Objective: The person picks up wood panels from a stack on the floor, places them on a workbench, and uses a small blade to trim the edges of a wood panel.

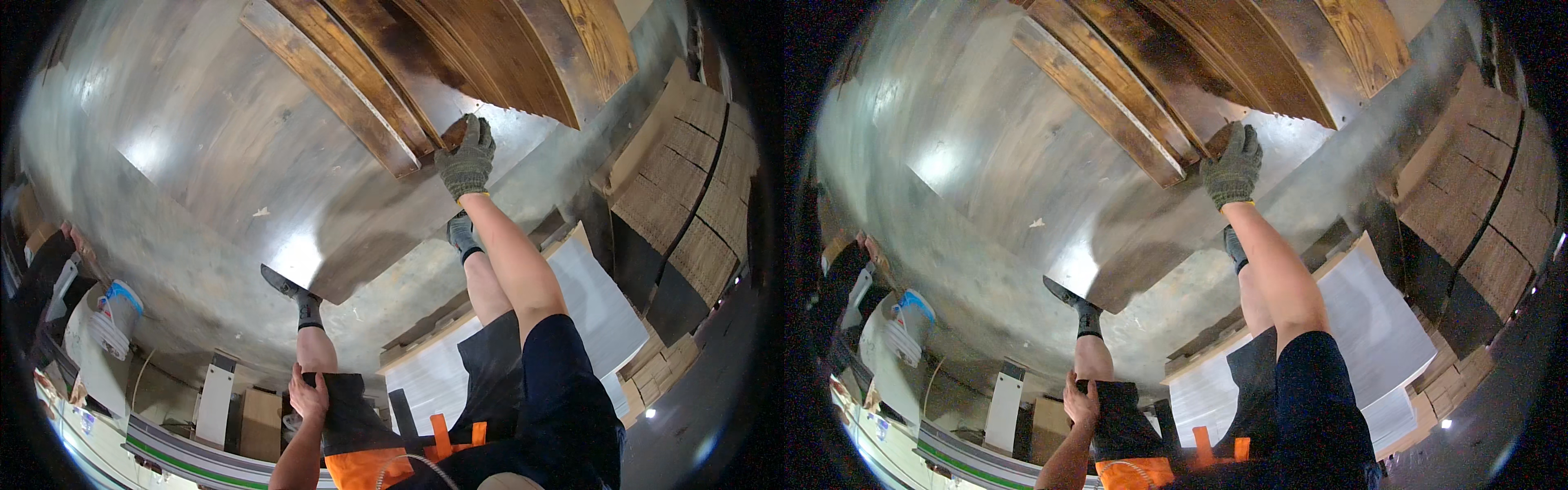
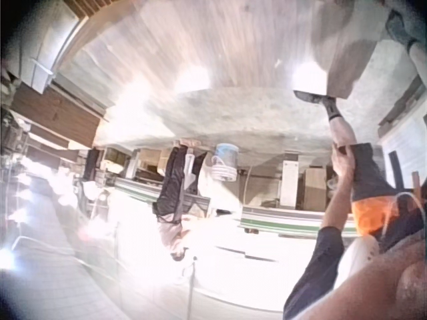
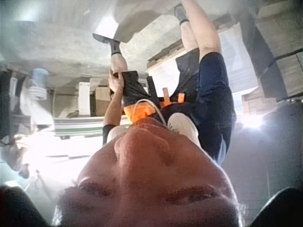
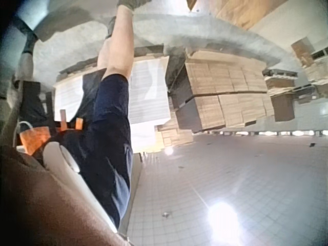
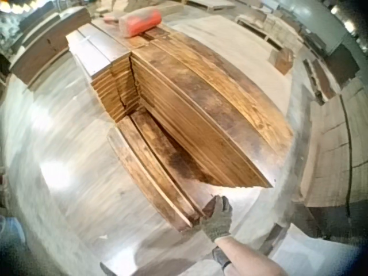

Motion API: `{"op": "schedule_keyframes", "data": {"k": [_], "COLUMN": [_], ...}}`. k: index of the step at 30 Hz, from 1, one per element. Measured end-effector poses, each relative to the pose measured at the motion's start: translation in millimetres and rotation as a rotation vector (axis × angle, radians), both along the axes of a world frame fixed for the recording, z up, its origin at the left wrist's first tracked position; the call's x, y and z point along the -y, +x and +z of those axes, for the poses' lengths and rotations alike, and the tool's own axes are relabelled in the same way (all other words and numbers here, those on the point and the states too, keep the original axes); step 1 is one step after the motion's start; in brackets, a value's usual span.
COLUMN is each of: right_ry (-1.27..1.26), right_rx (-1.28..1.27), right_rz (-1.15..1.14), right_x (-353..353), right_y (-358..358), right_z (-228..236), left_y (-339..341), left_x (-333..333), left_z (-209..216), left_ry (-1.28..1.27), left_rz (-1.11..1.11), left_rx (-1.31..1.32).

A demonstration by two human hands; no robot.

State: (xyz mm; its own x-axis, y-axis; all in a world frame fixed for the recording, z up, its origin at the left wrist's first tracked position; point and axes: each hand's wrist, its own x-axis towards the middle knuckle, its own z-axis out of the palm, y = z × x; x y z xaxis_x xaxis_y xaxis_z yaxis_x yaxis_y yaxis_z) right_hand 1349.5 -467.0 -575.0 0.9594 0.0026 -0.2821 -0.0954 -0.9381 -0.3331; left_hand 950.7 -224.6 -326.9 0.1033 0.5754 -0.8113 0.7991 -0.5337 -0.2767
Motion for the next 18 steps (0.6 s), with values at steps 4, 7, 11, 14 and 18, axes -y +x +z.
{"op": "schedule_keyframes", "data": {"k": [4, 7, 11, 14, 18], "right_ry": [-0.063, -0.165, -0.143, -0.218, -0.233], "right_rx": [-0.024, -0.102, -0.226, -0.299, -0.290], "right_rz": [0.110, 0.125, 0.156, 0.168, 0.195], "right_x": [-13.8, -17.0, -13.7, -25.1, -23.6], "right_y": [15.1, 23.3, 31.1, 36.4, 35.1], "right_z": [4.5, 1.7, 9.0, 22.9, 21.8], "left_y": [-6.2, -3.9, 4.7, -3.0, -1.9], "left_x": [-2.0, -1.8, -2.4, -2.0, -3.5], "left_z": [-2.9, -2.1, -1.4, -2.1, -3.0], "left_ry": [-0.005, 0.000, -0.008, -0.003, 0.009], "left_rz": [0.001, -0.006, 0.013, 0.007, 0.008], "left_rx": [0.035, 0.016, -0.005, 0.006, 0.017]}}
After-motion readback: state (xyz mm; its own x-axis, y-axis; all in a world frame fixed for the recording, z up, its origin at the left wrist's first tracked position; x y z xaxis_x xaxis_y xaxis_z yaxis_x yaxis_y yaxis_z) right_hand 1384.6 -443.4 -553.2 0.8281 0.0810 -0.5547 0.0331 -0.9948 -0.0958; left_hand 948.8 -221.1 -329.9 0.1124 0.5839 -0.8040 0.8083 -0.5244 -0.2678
